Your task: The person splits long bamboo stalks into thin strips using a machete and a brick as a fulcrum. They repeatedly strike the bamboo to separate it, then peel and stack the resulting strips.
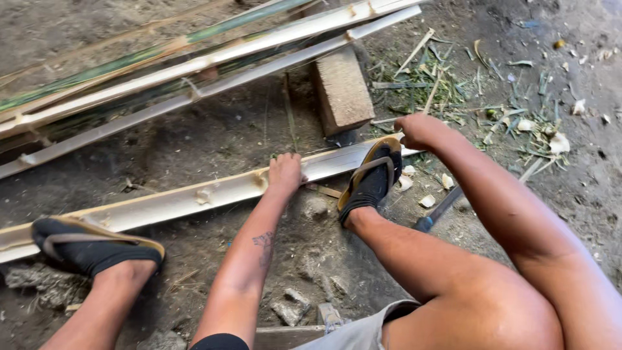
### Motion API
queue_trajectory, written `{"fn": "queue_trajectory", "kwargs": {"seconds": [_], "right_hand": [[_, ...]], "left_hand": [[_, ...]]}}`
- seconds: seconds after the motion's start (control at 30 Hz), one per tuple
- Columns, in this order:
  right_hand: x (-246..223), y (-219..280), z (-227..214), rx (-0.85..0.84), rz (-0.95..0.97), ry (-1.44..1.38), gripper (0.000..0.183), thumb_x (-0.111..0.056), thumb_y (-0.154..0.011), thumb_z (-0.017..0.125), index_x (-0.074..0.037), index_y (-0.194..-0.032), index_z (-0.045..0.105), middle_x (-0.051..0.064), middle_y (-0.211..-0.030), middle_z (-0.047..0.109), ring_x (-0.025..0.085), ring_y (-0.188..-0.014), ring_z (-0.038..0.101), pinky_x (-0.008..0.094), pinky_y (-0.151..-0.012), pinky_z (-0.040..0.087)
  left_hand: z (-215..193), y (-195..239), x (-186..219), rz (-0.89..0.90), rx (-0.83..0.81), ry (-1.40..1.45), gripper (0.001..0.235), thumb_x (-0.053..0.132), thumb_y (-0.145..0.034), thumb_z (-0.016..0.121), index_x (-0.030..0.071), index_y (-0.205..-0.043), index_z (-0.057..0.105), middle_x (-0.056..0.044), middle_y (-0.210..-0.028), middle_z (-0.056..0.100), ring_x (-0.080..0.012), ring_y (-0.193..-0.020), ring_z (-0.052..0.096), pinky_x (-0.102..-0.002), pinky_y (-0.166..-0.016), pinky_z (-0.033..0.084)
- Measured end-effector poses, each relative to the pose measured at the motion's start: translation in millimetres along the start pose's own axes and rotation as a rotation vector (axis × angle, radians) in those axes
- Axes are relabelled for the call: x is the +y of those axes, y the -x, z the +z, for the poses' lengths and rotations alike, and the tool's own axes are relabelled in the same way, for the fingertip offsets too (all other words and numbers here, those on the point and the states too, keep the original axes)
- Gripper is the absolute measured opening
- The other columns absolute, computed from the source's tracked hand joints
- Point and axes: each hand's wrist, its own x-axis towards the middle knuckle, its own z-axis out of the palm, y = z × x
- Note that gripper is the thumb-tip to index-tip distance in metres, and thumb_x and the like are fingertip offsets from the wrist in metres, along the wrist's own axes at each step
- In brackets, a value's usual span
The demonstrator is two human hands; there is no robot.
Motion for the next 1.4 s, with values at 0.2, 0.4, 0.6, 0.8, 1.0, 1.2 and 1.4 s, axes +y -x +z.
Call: {"fn": "queue_trajectory", "kwargs": {"seconds": [0.2, 0.4, 0.6, 0.8, 1.0, 1.2, 1.4], "right_hand": [[46.9, 6.8, 82.3, 0.149, -0.047, 0.127, 0.053, -0.003, -0.077, 0.065, -0.015, -0.128, 0.065, 0.015, -0.115, 0.068, 0.036, -0.105, 0.066, 0.056, -0.080, 0.054], [46.6, -12.6, 77.4, -0.371, 0.009, 0.401, 0.023, -0.011, -0.098, 0.059, -0.022, -0.113, 0.073, 0.001, -0.104, 0.075, 0.018, -0.102, 0.073, 0.048, -0.110, 0.046], [51.4, -11.0, 68.0, -0.316, 0.079, 0.172, 0.021, -0.011, -0.091, 0.064, -0.019, -0.107, 0.075, 0.007, -0.100, 0.077, 0.023, -0.095, 0.075, 0.041, -0.083, 0.063], [59.8, -25.7, 42.9, -0.166, 0.060, 0.136, 0.020, -0.013, -0.084, 0.068, -0.021, -0.102, 0.075, 0.007, -0.099, 0.074, 0.026, -0.105, 0.068, 0.049, -0.097, 0.051], [41.2, -16.0, 21.9, -0.013, 0.015, 0.170, 0.014, -0.017, -0.080, 0.071, -0.018, -0.094, 0.074, 0.006, -0.101, 0.071, 0.027, -0.110, 0.063, 0.052, -0.102, 0.043], [45.1, 16.1, -33.6, 0.086, 0.196, 0.121, 0.015, -0.005, -0.087, 0.064, -0.016, -0.087, 0.075, 0.008, -0.087, 0.072, 0.027, -0.089, 0.069, 0.054, -0.098, 0.049], [43.6, 70.9, -154.2, 0.625, 0.131, 0.148, 0.011, -0.020, -0.104, 0.069, -0.013, -0.099, 0.075, 0.010, -0.087, 0.068, 0.028, -0.085, 0.064, 0.050, -0.086, 0.047]], "left_hand": [[-6.7, 23.0, -4.9, 0.058, -0.044, 0.013, 0.036, 0.021, -0.085, 0.080, 0.001, -0.108, 0.061, -0.015, -0.110, 0.062, -0.0294, -0.104, 0.064, -0.044, -0.084, 0.056], [-2.3, 46.9, -9.4, 0.097, -0.088, -0.015, 0.019, 0.016, -0.083, 0.076, 0.003, -0.095, 0.069, -0.019, -0.091, 0.073, -0.0363, -0.088, 0.072, -0.051, -0.078, 0.056], [12.9, 49.7, -19.7, 0.090, -0.099, -0.084, 0.007, 0.012, -0.082, 0.070, 0.012, -0.086, 0.075, -0.018, -0.081, 0.073, -0.0365, -0.080, 0.074, -0.051, -0.072, 0.058], [15.7, 43.3, -27.6, 0.102, 0.006, -0.023, 0.008, 0.018, -0.083, 0.071, 0.012, -0.088, 0.073, -0.017, -0.086, 0.074, -0.0373, -0.085, 0.073, -0.052, -0.074, 0.056], [7.3, 53.2, -21.6, -0.010, -0.011, -0.056, 0.012, 0.014, -0.088, 0.066, 0.015, -0.098, 0.072, -0.016, -0.087, 0.074, -0.0371, -0.085, 0.072, -0.051, -0.076, 0.055], [-40.0, 106.8, 10.3, 0.283, 0.630, -0.022, 0.033, 0.012, -0.083, 0.061, 0.003, -0.115, 0.063, -0.018, -0.107, 0.074, -0.0375, -0.096, 0.072, -0.047, -0.078, 0.055], [-156.8, 103.1, -21.6, -0.019, 0.431, -0.138, 0.024, 0.027, -0.091, 0.067, 0.006, -0.103, 0.069, -0.016, -0.088, 0.072, -0.0365, -0.085, 0.071, -0.050, -0.076, 0.055]]}}
